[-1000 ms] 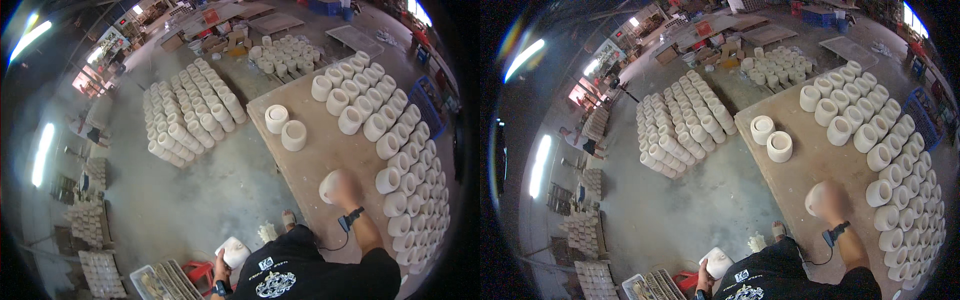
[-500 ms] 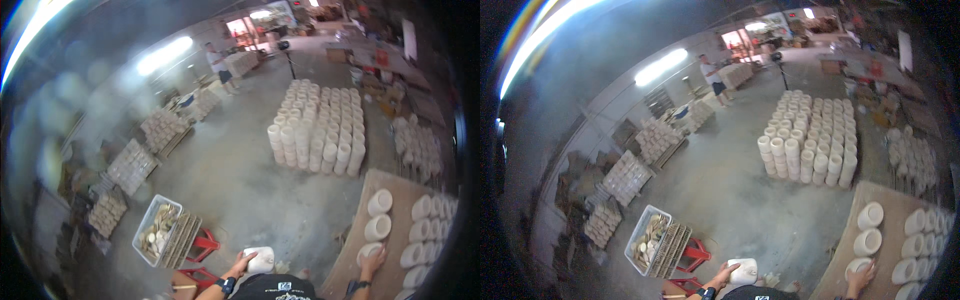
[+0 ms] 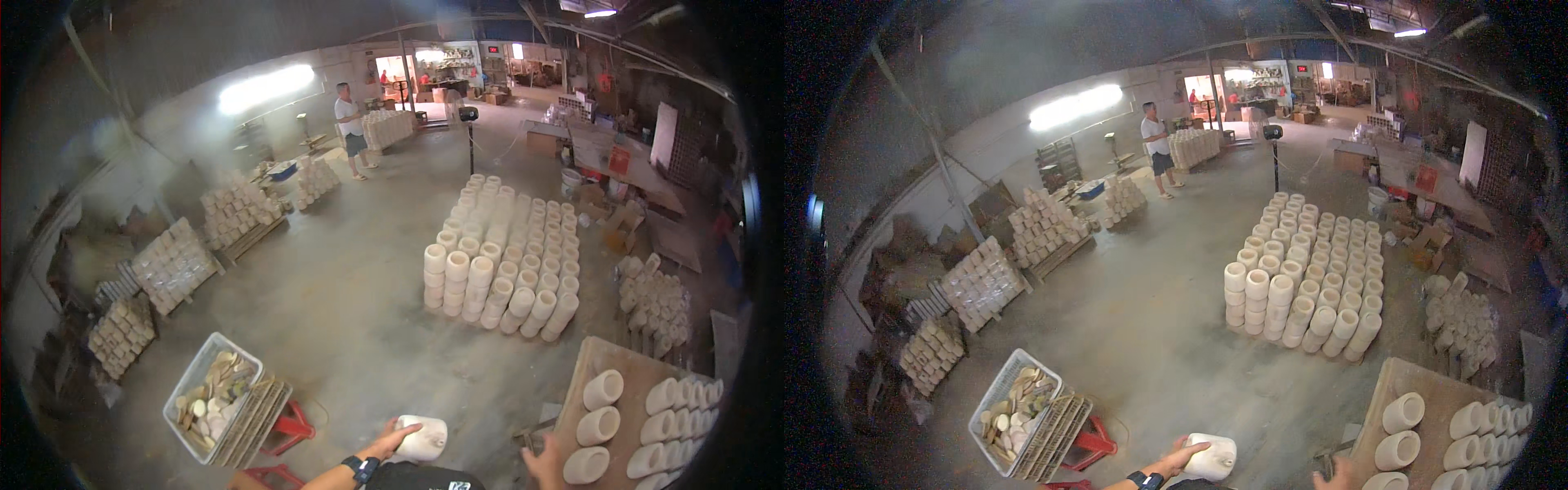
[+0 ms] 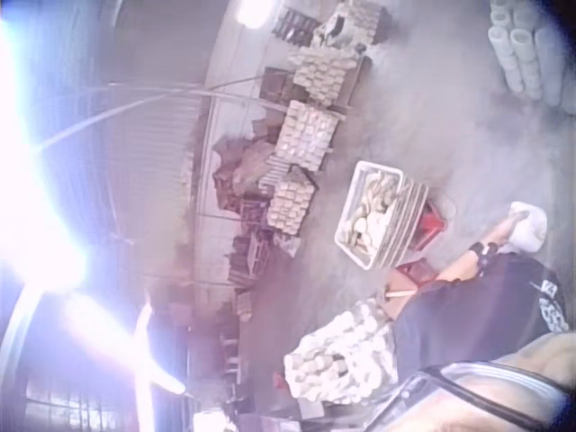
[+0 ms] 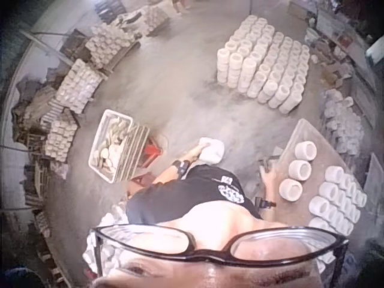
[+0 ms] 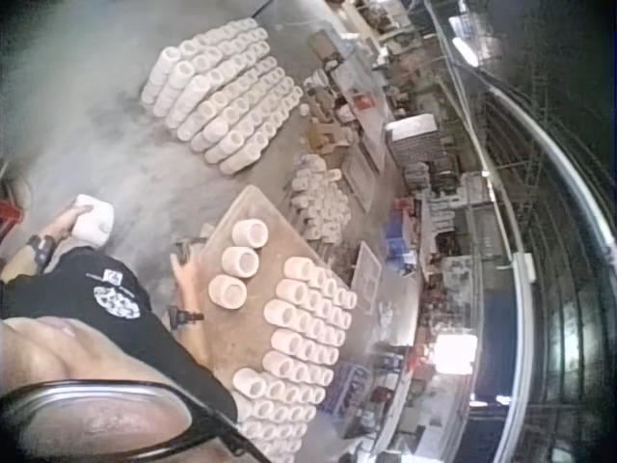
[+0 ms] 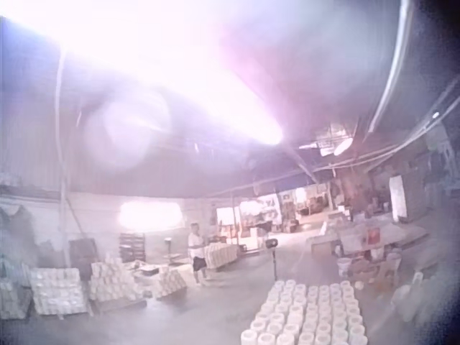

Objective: The person is manufacturing pottery, cleaning and inspecting ceramic pieces before stacking them on a pallet.

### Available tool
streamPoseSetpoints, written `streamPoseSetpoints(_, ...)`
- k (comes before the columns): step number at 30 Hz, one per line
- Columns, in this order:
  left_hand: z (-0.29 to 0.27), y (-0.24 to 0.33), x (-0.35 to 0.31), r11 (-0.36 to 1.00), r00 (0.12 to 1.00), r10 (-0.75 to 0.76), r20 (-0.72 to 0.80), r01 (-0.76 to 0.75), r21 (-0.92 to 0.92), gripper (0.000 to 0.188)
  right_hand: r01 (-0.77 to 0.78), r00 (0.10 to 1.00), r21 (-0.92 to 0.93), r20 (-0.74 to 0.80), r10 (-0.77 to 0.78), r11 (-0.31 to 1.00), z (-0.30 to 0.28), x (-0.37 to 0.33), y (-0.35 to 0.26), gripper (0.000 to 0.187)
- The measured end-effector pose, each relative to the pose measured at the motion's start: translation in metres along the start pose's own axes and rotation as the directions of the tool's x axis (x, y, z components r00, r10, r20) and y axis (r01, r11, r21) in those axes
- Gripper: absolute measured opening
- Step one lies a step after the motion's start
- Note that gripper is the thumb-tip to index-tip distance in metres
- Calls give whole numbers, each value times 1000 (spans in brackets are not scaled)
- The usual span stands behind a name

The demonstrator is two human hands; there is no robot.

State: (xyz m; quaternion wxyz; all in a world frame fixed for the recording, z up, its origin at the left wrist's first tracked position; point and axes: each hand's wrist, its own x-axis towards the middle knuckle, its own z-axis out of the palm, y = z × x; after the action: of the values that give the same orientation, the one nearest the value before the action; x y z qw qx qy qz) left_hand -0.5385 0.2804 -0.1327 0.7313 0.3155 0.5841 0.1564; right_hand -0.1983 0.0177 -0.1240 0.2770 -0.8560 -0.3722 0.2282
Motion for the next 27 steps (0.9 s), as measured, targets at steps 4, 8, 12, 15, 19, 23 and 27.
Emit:
streamPoseSetpoints(4, -2, 49, 22, 989, 988, 70, 135, -86, 116, 110, 19, 968, 154, 243, -57, 988, 42, 40, -99, 88)
streamPoseSetpoints(8, -17, 98, 26, 952, 939, 199, 279, -253, 174, 108, -118, 852, 415, 509, -122, 902, 80, 79, -179, 98)
streamPoseSetpoints(12, -48, 133, 27, 912, 855, 344, 388, -403, 78, 101, -315, 661, 536, 716, -224, 783, 115, 127, -246, 99)
streamPoseSetpoints(15, -79, 150, 30, 894, 850, 405, 336, -445, 47, 96, -418, 480, 463, 843, -243, 782, 143, 157, -288, 92)
streamPoseSetpoints(19, -119, 175, 45, 908, 884, 418, 209, -407, -96, 93, -508, 296, 395, 915, -276, 765, 202, 197, -328, 82)
streamPoseSetpoints(23, -160, 210, 78, 926, 927, 369, 70, -360, -112, 89, -612, 144, 278, 960, -242, 740, 268, 256, -363, 74)
streamPoseSetpoints(27, -201, 263, 111, 892, 896, 442, -44, -445, -85, 84, -729, 67, 203, 972, -227, 654, 317, 327, -409, 64)
